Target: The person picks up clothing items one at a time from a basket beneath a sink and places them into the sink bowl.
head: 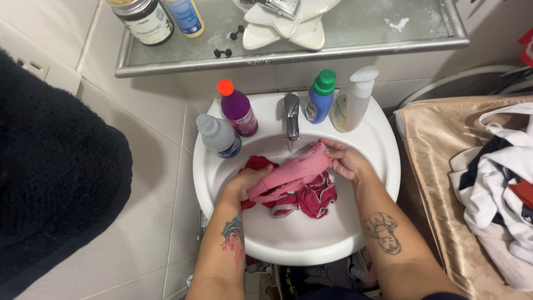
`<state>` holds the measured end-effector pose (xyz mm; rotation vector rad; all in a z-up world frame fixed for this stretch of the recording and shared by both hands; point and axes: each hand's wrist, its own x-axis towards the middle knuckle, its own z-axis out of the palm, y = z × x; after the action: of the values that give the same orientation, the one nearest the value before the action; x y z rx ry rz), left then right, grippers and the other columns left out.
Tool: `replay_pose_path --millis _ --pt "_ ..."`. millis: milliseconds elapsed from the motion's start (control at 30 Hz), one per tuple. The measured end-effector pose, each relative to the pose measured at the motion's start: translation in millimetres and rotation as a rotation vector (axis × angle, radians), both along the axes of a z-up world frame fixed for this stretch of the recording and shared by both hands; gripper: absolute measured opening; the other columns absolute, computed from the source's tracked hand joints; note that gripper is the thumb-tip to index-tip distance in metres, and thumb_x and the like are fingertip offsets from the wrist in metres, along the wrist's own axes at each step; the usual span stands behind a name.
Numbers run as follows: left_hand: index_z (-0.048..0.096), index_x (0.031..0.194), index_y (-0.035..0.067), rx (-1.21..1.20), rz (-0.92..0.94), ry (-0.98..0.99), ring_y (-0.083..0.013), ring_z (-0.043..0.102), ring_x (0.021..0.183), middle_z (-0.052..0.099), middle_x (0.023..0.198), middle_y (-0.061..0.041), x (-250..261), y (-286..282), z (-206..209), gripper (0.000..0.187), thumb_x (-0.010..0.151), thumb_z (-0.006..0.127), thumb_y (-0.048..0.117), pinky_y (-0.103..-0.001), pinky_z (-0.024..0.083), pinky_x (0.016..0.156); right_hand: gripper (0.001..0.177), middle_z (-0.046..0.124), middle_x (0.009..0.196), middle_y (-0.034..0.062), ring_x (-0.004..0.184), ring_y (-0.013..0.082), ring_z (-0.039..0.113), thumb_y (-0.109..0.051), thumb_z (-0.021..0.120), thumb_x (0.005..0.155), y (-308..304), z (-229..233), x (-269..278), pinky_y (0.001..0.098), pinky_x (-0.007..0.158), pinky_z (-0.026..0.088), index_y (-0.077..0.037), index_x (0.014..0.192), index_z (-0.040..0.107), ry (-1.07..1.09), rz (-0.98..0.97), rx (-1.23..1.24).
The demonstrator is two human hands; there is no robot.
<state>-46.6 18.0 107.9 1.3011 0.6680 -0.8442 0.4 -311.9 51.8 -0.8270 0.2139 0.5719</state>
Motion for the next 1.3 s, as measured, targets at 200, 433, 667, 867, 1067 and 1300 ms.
replay_pose_path --millis 200,433,667,867,1067,1300 --pt "0.059 0.126 0.002 -0.384 0.435 -0.295 -0.0234 0.070 0.107 0.067 0.123 -0.014 7.4 10.7 -52.5 0.034 0.099 0.062 0.021 -0.036 0.060 0.092 0.053 0.066 0.126 0.0219 0.109 0.0274 0.071 0.014 0.050 0.090 -34.6 22.2 -0.3 0.0353 0.096 0.059 0.000 0.141 0.054 0.030 0.030 -0.164" --pt "0.055 0.114 0.013 -0.116 0.534 -0.345 -0.0171 0.065 0.093 0.067 0.112 -0.010 0.1 19.5 -56.6 0.022 0.097 0.068 0.011 -0.028 0.046 0.068 0.048 0.072 0.103 0.0158 0.077 0.0213 0.071 0.013 0.066 0.084 -54.8 32.6 -11.2 0.0307 0.065 0.059 0.001 0.131 0.062 0.011 -0.178 -0.528" --pt "0.063 0.129 0.000 -0.235 0.626 -0.364 -0.0185 0.064 0.101 0.069 0.124 -0.011 0.9 31.7 -81.9 0.032 0.099 0.055 0.001 -0.028 0.049 0.078 0.029 0.068 0.087 0.0096 0.070 0.0155 0.065 0.008 0.078 0.079 -22.6 42.7 -13.2 0.0287 0.058 0.056 -0.001 0.106 0.075 -0.334 -0.385 -1.234" --pt "0.056 0.140 -0.003 -0.477 0.646 -0.479 -0.0249 0.064 0.113 0.063 0.129 -0.017 6.6 7.8 -113.5 0.045 0.096 0.049 -0.007 -0.034 0.054 0.099 0.021 0.070 0.093 0.0098 0.075 0.0191 0.067 -0.001 0.070 0.093 13.2 32.9 -11.0 0.0335 0.063 0.055 0.001 0.114 0.069 -0.229 -0.462 -1.191" --pt "0.059 0.136 -0.003 -0.391 0.540 -0.483 -0.0201 0.066 0.105 0.068 0.123 -0.012 14.2 -24.3 -113.7 0.040 0.096 0.056 -0.004 -0.031 0.055 0.091 0.036 0.072 0.109 0.0116 0.095 0.0242 0.071 0.003 0.057 0.091 35.3 50.4 -20.5 0.0367 0.082 0.063 -0.003 0.126 0.059 0.016 -0.208 -0.046" --pt "0.072 0.119 -0.004 0.035 0.636 -0.501 -0.0184 0.066 0.096 0.071 0.113 -0.012 6.5 29.3 -97.0 0.028 0.092 0.062 -0.006 -0.028 0.055 0.084 0.030 0.070 0.115 0.0162 0.097 0.0239 0.070 0.015 0.063 0.087 -11.3 31.7 -19.9 0.0306 0.084 0.060 0.004 0.114 0.068 -0.058 -0.401 -0.574"
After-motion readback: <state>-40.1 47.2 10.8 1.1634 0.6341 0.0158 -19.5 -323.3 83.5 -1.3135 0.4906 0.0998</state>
